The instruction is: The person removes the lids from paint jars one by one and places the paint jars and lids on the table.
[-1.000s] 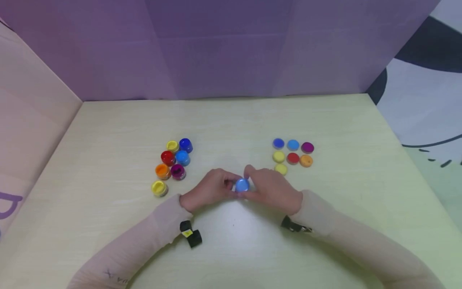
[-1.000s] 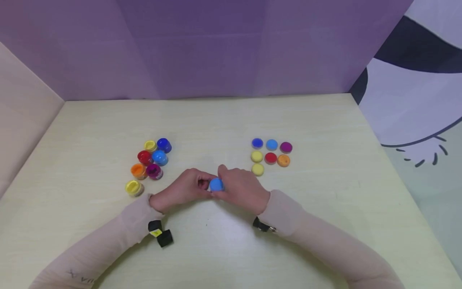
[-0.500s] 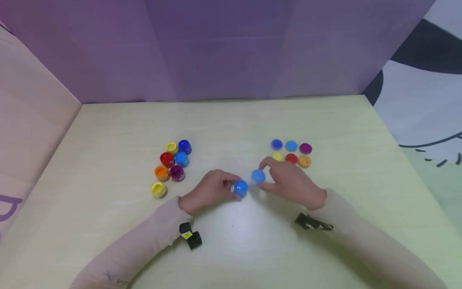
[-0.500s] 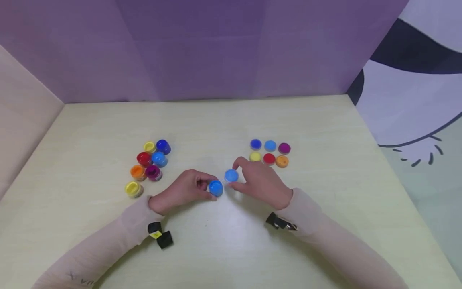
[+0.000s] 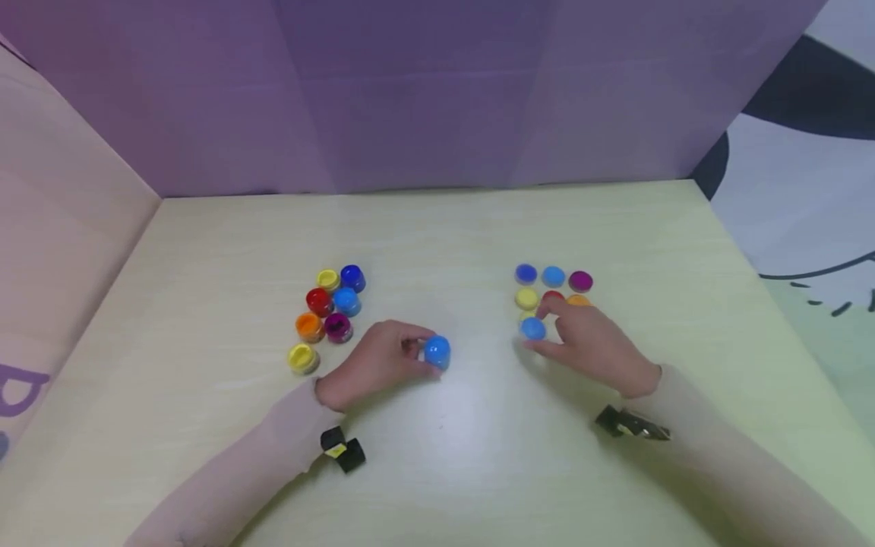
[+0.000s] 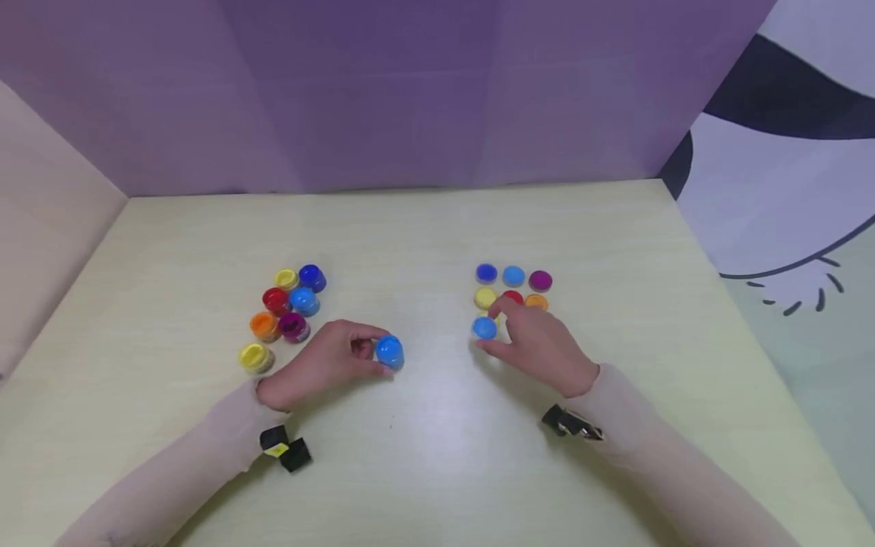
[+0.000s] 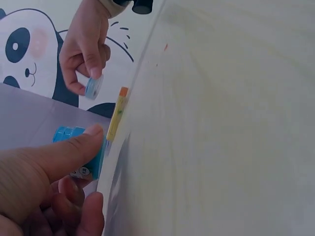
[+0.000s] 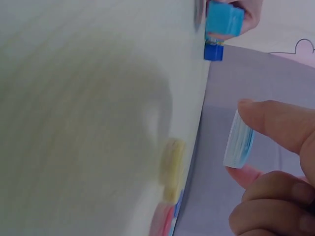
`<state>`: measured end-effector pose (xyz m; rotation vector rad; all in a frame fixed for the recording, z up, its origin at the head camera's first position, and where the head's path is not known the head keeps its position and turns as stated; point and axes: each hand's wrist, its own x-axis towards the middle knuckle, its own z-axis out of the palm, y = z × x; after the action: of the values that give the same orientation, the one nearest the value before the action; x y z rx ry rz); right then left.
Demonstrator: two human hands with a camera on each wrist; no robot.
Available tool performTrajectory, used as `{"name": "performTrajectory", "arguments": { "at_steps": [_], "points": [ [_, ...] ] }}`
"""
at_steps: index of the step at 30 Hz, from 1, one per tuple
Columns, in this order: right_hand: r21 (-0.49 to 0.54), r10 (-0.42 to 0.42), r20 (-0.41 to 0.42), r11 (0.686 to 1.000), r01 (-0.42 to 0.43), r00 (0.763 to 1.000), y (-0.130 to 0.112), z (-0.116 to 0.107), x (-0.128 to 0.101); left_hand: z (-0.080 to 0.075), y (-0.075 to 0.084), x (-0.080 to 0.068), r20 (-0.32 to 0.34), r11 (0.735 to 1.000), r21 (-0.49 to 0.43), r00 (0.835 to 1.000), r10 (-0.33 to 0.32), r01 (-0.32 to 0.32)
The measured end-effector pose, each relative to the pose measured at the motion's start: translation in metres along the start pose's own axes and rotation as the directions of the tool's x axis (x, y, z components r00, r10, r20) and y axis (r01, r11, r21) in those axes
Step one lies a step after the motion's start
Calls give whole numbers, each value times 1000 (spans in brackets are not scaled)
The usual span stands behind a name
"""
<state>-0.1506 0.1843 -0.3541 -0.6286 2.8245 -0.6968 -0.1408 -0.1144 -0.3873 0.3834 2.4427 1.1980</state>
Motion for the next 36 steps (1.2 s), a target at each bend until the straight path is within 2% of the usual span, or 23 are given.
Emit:
{"name": "performTrajectory", "arguments": {
  "at_steps": [8,21,28,36],
  "points": [
    [-59,65,22,996,-63,998,14,-8,-8,-13,-5,-20,-70,1000,23,998,-8,10],
    [-84,135,77,988,-129,988,34,-11,-5,-32,-24,-44,-184,985,173,983,17,15],
    [-110,119,65,988,-112,991,37,-12,-5,-37,-27,-51,-218,972,231,976,4,47],
    [-125,174,114,979,-159,978,38,-12,-4,-39,-27,-54,-259,953,286,965,-24,100]
  ]
}}
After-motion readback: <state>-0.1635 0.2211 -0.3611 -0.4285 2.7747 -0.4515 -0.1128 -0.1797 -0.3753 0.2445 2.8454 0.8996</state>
